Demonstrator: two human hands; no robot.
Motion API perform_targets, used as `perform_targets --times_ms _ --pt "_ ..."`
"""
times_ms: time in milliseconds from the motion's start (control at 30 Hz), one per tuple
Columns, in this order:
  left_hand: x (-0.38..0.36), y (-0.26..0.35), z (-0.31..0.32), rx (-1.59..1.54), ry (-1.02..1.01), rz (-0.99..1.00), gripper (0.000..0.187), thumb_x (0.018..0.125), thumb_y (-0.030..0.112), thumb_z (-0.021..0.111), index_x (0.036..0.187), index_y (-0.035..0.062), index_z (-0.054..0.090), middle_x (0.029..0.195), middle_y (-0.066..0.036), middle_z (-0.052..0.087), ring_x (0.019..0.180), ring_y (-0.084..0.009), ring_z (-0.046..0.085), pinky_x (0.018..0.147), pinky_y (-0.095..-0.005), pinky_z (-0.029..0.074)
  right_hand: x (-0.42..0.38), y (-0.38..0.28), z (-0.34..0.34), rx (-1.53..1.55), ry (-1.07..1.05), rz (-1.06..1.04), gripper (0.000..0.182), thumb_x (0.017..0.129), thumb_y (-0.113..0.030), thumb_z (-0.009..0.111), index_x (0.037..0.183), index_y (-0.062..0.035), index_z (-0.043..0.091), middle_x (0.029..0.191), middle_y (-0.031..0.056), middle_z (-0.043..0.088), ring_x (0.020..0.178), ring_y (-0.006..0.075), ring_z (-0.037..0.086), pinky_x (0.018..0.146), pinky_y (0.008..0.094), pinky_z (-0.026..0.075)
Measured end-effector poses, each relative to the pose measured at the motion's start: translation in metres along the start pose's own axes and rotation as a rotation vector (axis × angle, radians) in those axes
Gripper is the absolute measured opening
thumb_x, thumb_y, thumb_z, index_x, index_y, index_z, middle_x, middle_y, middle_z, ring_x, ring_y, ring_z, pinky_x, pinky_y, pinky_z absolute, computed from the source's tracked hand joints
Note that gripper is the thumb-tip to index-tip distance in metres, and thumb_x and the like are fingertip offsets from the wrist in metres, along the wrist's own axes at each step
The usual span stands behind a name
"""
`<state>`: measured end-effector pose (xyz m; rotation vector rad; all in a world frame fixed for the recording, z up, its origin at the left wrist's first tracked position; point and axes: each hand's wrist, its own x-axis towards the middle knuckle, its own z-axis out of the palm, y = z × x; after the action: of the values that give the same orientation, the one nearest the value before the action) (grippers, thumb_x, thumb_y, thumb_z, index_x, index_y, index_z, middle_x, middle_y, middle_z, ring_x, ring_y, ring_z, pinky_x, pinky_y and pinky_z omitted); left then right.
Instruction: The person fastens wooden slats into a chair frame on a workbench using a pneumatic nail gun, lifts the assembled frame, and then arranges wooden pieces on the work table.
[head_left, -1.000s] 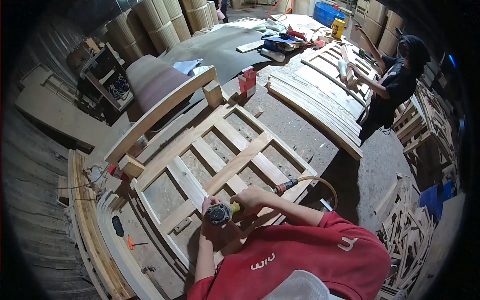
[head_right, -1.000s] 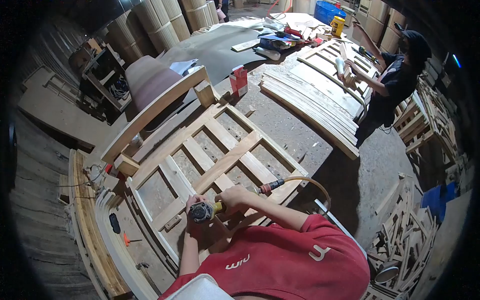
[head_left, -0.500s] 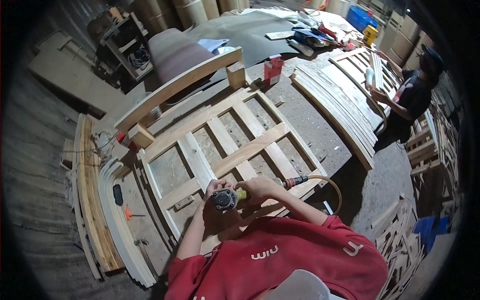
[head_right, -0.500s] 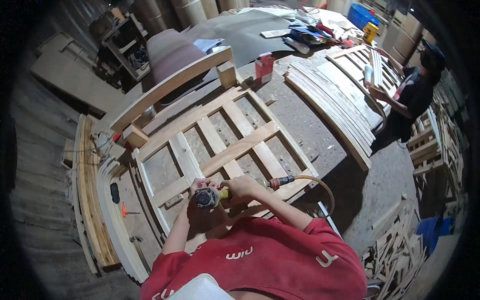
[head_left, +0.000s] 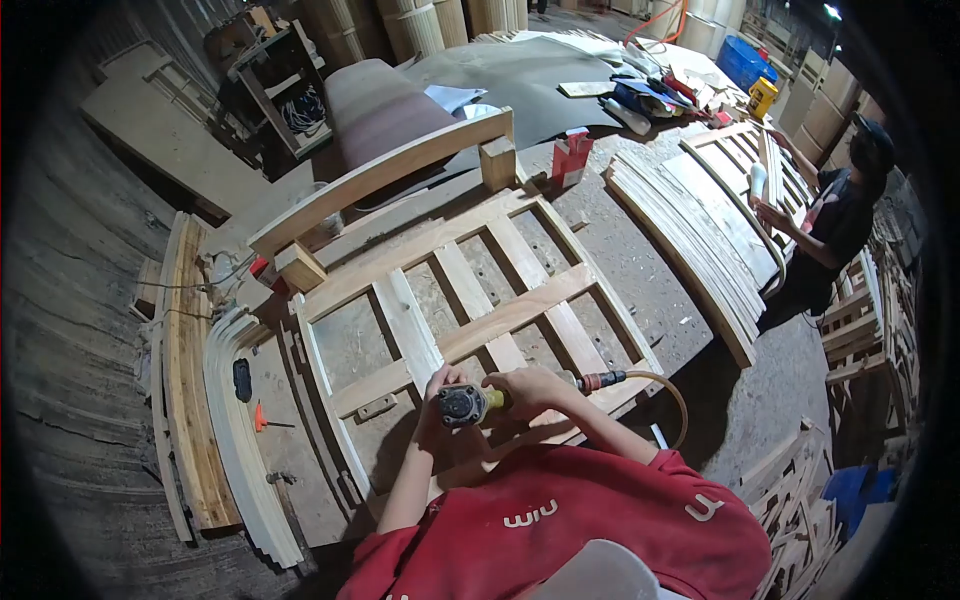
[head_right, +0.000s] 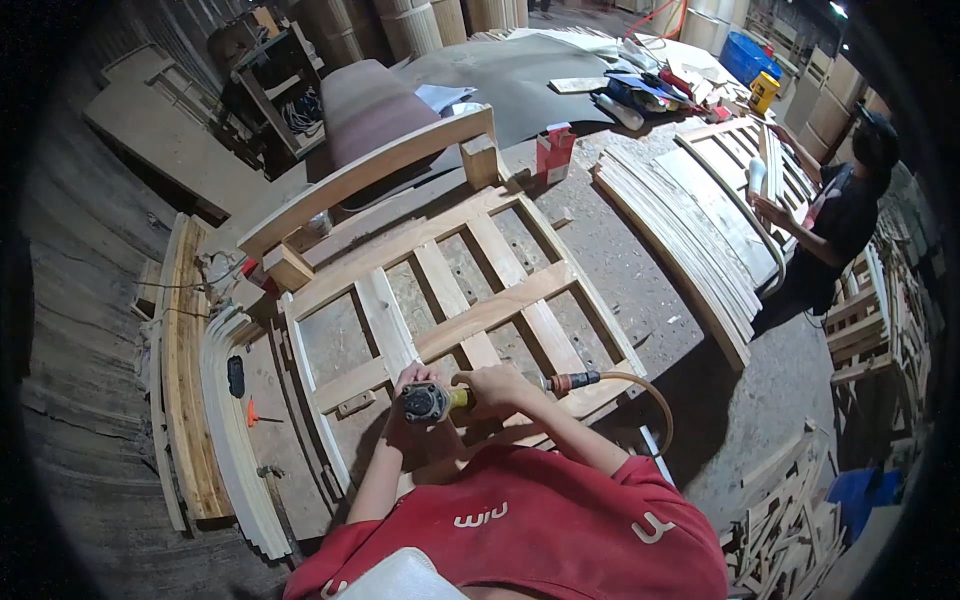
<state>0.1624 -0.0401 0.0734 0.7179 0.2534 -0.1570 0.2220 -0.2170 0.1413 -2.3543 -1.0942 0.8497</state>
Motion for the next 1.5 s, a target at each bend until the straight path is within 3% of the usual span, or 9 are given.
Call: perform_targets --times_ms 500,600,767,933,1000,1067,1167,1300,1500 --pt "0.066 0.049 -0.040 0.742 0.284 0.356 0.032 0.087 0.029 0.041 0.075 0.0023 0.055 0.070 -0.004 0.055 0.067 -0.0109 0.052 0.067 -0.0231 0.040 0.002 0.001 -0.007 0.084 -0.158 -0.025 0.064 0.064 -0.042 0.064 0.116 -0.0137 0.041 0.090 0.0162 0.059 0.082 0.0309 0.057 0.070 0.0377 0.045" --pt "0.106 0.069 -0.046 0.923 0.518 0.682 0.022 0.083 0.022 0.047 0.079 0.0021 0.056 0.070 -0.005 0.057 0.067 -0.0157 0.054 0.064 -0.0255 0.042 -0.003 -0.006 -0.022 0.160 -0.242 0.007 0.066 0.064 -0.042 0.065 0.117 -0.0132 0.039 0.092 0.0162 0.058 0.085 0.0300 0.056 0.072 0.0367 0.044" --pt "0.149 0.104 -0.031 1.526 0.938 1.011 0.027 0.080 0.021 0.048 0.103 0.0064 0.051 0.109 -0.012 0.049 0.102 -0.0267 0.045 0.088 -0.0371 0.031 0.007 0.006 -0.017 0.210 -0.246 -0.071 0.069 0.064 -0.035 0.068 0.119 -0.0102 0.035 0.099 0.0176 0.055 0.089 0.0315 0.054 0.073 0.0369 0.044" --pt "0.167 0.076 -0.067 1.939 0.967 0.791 0.038 0.078 0.020 0.045 0.114 0.0072 0.042 0.125 -0.014 0.035 0.116 -0.0309 0.031 0.097 -0.0437 0.019 0.008 0.030 -0.005 0.587 -0.118 -0.172 0.085 0.063 -0.024 0.071 0.129 -0.0109 0.018 0.101 0.0166 0.053 0.085 0.0230 0.056 0.069 0.0334 0.045" --pt "0.172 0.081 -0.069 1.891 0.908 0.745 0.040 0.078 0.019 0.046 0.115 0.0067 0.040 0.127 -0.015 0.033 0.118 -0.0317 0.028 0.098 -0.0453 0.017 0.002 0.033 -0.047 1.011 -0.299 0.177 0.075 0.066 -0.018 0.069 0.127 -0.0158 0.024 0.093 0.0102 0.053 0.075 0.0178 0.054 0.064 0.0300 0.044" --pt "0.171 0.082 -0.069 1.881 0.918 0.759 0.040 0.078 0.020 0.046 0.114 0.0050 0.041 0.126 -0.015 0.034 0.118 -0.0317 0.028 0.098 -0.0441 0.017 0.006 0.017 -0.118 0.787 -0.257 0.598 0.064 0.069 -0.020 0.066 0.122 -0.0148 0.031 0.082 0.0079 0.053 0.066 0.0147 0.052 0.055 0.0273 0.043" --pt "0.163 0.090 -0.054 1.839 0.876 0.689 0.037 0.079 0.021 0.043 0.112 0.0039 0.043 0.124 -0.016 0.035 0.117 -0.0325 0.030 0.097 -0.0435 0.020 0.034 0.065 -0.169 0.516 0.068 0.615 0.028 0.072 -0.017 0.056 0.097 -0.0090 0.046 0.062 0.0012 0.049 0.050 0.0104 0.044 0.042 0.0267 0.036" --pt "0.176 0.083 -0.072 1.829 0.897 0.759 0.035 0.077 0.017 0.042 0.110 0.0038 0.043 0.123 -0.017 0.036 0.115 -0.0329 0.033 0.096 -0.0437 0.023 0.071 0.120 -0.267 0.634 0.462 0.661 0.029 0.071 -0.033 0.060 0.059 -0.0079 0.051 0.049 0.0021 0.048 0.041 0.0109 0.047 0.039 0.0256 0.040" --pt "0.170 0.085 -0.068 1.875 0.836 0.702 0.041 0.077 0.019 0.046 0.115 0.0033 0.042 0.123 -0.014 0.038 0.117 -0.0279 0.031 0.100 -0.0417 0.017 0.111 0.122 -0.368 0.747 0.515 0.318 0.032 0.073 -0.038 0.059 0.062 -0.0103 0.049 0.049 0.0005 0.049 0.040 0.0097 0.047 0.040 0.0223 0.041"
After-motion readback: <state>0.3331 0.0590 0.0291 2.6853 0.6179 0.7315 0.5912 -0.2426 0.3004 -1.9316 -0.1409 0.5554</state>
